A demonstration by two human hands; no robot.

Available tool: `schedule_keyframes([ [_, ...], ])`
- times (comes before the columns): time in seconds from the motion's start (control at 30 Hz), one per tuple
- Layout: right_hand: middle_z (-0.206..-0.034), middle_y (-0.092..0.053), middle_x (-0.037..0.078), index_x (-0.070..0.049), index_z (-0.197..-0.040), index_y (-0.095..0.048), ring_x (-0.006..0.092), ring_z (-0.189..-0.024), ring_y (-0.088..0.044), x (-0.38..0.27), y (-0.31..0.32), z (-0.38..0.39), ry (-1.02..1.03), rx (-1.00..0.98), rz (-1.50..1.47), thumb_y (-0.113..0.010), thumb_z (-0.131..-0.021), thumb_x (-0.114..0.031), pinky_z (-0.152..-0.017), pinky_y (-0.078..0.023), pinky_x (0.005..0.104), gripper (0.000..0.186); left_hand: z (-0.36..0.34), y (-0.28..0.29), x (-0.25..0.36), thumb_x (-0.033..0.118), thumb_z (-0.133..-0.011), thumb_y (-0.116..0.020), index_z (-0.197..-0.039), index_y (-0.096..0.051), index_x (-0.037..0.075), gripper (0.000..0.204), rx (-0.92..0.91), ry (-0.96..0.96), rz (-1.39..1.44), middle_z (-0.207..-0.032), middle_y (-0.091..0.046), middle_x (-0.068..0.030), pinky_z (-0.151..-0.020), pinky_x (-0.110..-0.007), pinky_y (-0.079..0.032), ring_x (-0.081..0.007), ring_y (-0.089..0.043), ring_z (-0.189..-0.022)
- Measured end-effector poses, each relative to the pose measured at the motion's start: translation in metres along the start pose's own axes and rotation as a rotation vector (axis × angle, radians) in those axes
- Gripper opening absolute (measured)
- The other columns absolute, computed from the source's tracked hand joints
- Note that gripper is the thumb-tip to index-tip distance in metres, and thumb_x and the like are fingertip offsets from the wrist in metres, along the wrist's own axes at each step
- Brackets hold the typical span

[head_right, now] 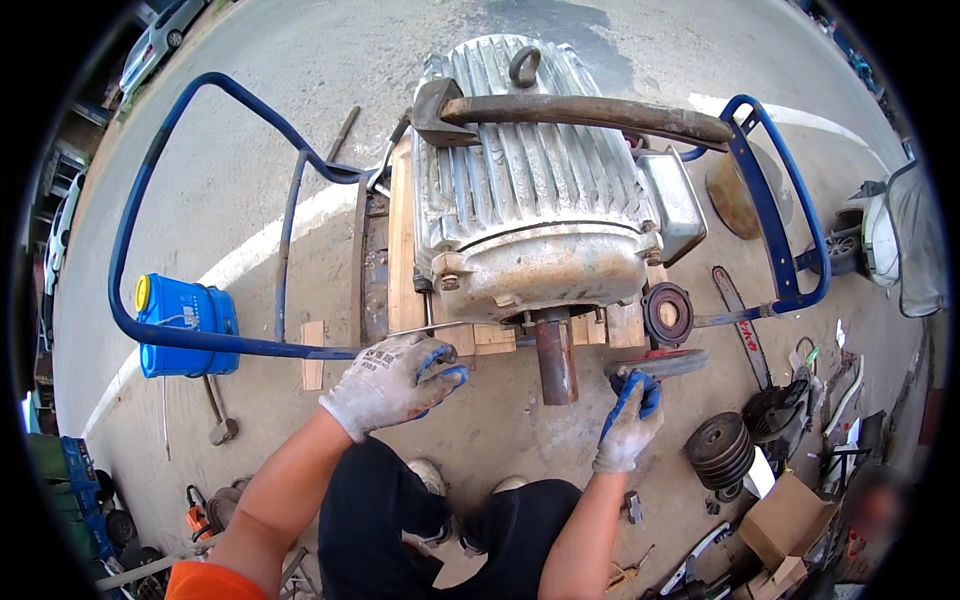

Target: The person works on a large electric motor mounted on a blue hand truck, using a hammer and a metal rod to strike the shaft and housing. They repeatedly adjust the motor's position, remove and reinsert the metal rod, and use a wrench to tighten bolts on the motor casing.

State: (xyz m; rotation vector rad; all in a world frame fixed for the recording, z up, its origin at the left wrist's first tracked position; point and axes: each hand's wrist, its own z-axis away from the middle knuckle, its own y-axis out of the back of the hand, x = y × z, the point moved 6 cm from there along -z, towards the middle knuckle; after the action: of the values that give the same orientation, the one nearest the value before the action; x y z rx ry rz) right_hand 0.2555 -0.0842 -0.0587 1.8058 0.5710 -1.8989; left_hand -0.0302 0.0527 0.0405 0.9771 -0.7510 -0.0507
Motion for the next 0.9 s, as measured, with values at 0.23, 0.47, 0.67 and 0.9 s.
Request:
schedule_keyframes([
  [0.23,-0.087,-0.064,0.009,0.002,-0.097,-0.058,0.0163,-0.072,-0.064,-0.046,-0.022,0.133,-0.416,-0.208,0.061,-0.052,-0.097,-0.020,-0.073,-0.054,0.0298,0.023,0.107,0.051,0.014,0.048,-0.087,-0.054,-0.122,-0.055,0.004,0.056,-0.410,0.204,-0.026,-0.107,-0.060,-0.0229,-0.093,-0.043,-0.043,-0.0388,-0.056,-0.104],
  [0.47,-0.081,-0.067,0.014,0.001,-0.092,-0.063,0.0202,-0.072,-0.063,-0.087,-0.031,0.203,-0.514,-0.577,0.581,-0.059,-0.090,-0.017,-0.067,-0.049,0.0332,0.019,0.164,0.161,0.001,0.044,-0.088,-0.056,-0.120,-0.057,0.006,0.050,-0.332,0.143,0.148,-0.110,-0.059,-0.0192,-0.089,-0.043,-0.045,-0.0370,-0.057,-0.102],
  [0.67,-0.083,-0.069,0.015,0.000,-0.091,-0.064,0.0251,-0.075,-0.066,-0.115,-0.046,0.249,-0.732,-0.436,0.795,-0.060,-0.090,-0.025,-0.069,-0.050,0.0360,0.025,0.171,0.239,-0.064,0.042,-0.087,-0.058,-0.121,-0.056,0.006,0.049,-0.307,0.029,0.223,-0.110,-0.059,-0.0182,-0.090,-0.042,-0.043,-0.0355,-0.056,-0.103],
  [0.9,-0.092,-0.068,0.017,0.002,-0.096,-0.063,0.0284,-0.088,-0.065,-0.140,-0.148,0.332,-0.820,-0.307,0.802,-0.060,-0.089,-0.035,-0.077,-0.049,0.0369,0.037,0.156,0.320,-0.105,0.040,-0.088,-0.056,-0.123,-0.055,0.008,0.048,-0.480,-0.186,0.299,-0.115,-0.057,-0.0172,-0.093,-0.042,-0.041,-0.0336,-0.054,-0.107],
])
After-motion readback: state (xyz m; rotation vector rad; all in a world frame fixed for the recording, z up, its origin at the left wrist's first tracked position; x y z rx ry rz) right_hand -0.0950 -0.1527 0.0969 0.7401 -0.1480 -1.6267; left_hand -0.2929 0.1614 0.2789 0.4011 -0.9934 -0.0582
